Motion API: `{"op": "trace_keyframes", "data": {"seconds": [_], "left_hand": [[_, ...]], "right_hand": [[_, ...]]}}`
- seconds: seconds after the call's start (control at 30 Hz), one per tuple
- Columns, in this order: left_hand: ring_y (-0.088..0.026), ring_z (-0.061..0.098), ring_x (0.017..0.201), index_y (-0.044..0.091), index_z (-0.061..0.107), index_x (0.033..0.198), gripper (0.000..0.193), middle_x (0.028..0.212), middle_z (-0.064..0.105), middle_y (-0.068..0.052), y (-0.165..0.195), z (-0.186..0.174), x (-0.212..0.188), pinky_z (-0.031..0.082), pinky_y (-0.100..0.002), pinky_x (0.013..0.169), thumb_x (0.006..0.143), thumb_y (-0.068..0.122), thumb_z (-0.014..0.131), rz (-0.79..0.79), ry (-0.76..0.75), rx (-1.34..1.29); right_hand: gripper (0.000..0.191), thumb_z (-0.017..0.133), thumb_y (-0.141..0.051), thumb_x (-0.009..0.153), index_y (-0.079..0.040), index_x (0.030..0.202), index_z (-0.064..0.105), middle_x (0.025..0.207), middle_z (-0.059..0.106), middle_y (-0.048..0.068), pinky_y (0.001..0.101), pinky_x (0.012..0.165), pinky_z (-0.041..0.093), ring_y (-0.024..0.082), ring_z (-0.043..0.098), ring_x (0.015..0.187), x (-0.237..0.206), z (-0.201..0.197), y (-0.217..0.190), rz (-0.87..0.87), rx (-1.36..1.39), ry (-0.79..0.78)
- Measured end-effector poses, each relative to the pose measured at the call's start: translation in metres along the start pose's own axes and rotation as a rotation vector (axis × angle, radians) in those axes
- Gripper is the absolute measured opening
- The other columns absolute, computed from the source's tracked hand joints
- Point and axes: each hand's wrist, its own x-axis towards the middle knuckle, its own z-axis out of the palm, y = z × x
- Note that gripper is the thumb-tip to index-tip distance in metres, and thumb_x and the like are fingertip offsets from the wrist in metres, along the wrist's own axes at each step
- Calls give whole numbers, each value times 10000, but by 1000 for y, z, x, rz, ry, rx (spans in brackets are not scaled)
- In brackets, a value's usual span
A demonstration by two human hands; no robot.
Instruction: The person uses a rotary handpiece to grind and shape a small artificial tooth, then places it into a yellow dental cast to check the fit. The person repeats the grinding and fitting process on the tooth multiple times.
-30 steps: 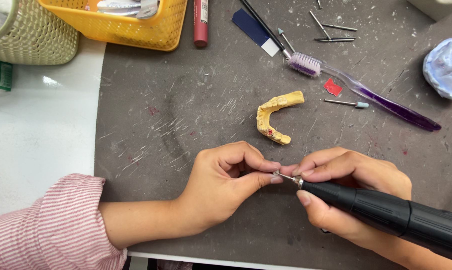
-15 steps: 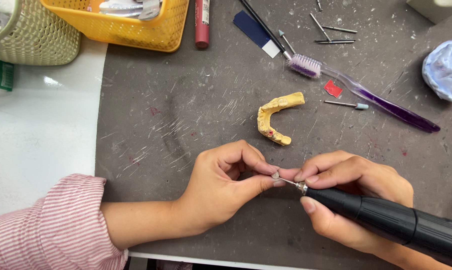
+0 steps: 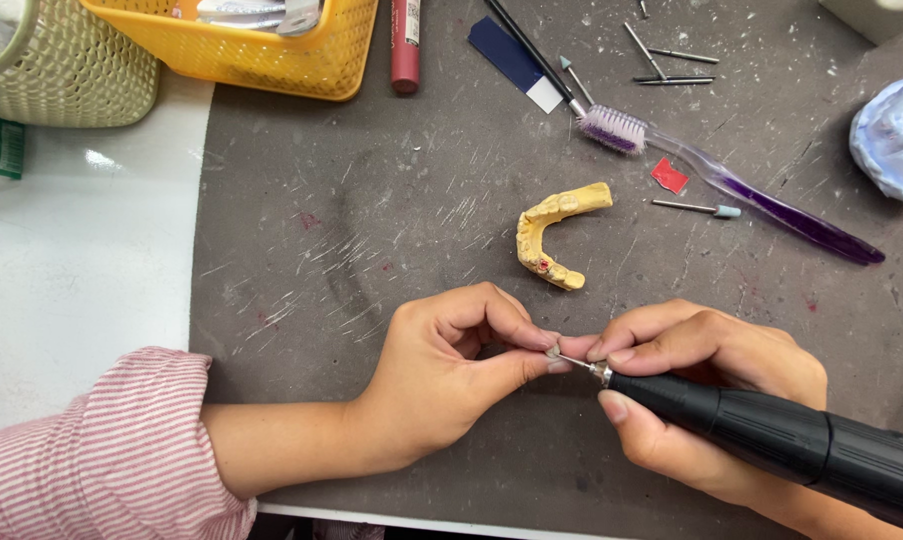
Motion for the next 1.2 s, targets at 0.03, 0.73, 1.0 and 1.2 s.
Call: {"op": "trace_keyframes", "data": {"seconds": [0.03, 0.73, 1.0, 1.2], "left_hand": [[-133, 733, 964, -27, 659, 941, 90, 980, 735, -99, -1, -1, -1, 621, -273, 876, 913, -79, 727, 1, 3, -6], [-122, 744, 968, -14, 667, 928, 80, 995, 763, -103, 3, 5, -3, 625, -268, 877, 910, -56, 733, -2, 21, -2], [-117, 730, 936, -21, 673, 928, 80, 985, 764, -103, 5, 5, -3, 616, -267, 847, 912, -63, 739, -3, 27, 50], [-147, 737, 965, -37, 672, 943, 77, 1006, 767, -129, 3, 6, -3, 625, -287, 877, 920, -71, 737, 11, 22, 42]], "right_hand": [[216, 782, -15, 807, -54, 962, 637, 1037, 752, 133, 308, 839, 665, 250, 804, 1022, 0, 1, 0, 8, 13, -1], [206, 774, -5, 800, -52, 964, 659, 1045, 751, 121, 299, 840, 666, 230, 809, 1038, -3, -5, -3, 71, -6, -44], [196, 765, 3, 812, -49, 970, 662, 1053, 743, 125, 316, 879, 659, 248, 804, 1074, -5, -4, -2, 98, 31, -33], [205, 759, 14, 819, -43, 986, 657, 1064, 728, 133, 323, 899, 652, 253, 798, 1084, -6, -5, -2, 98, 85, -40]]}}
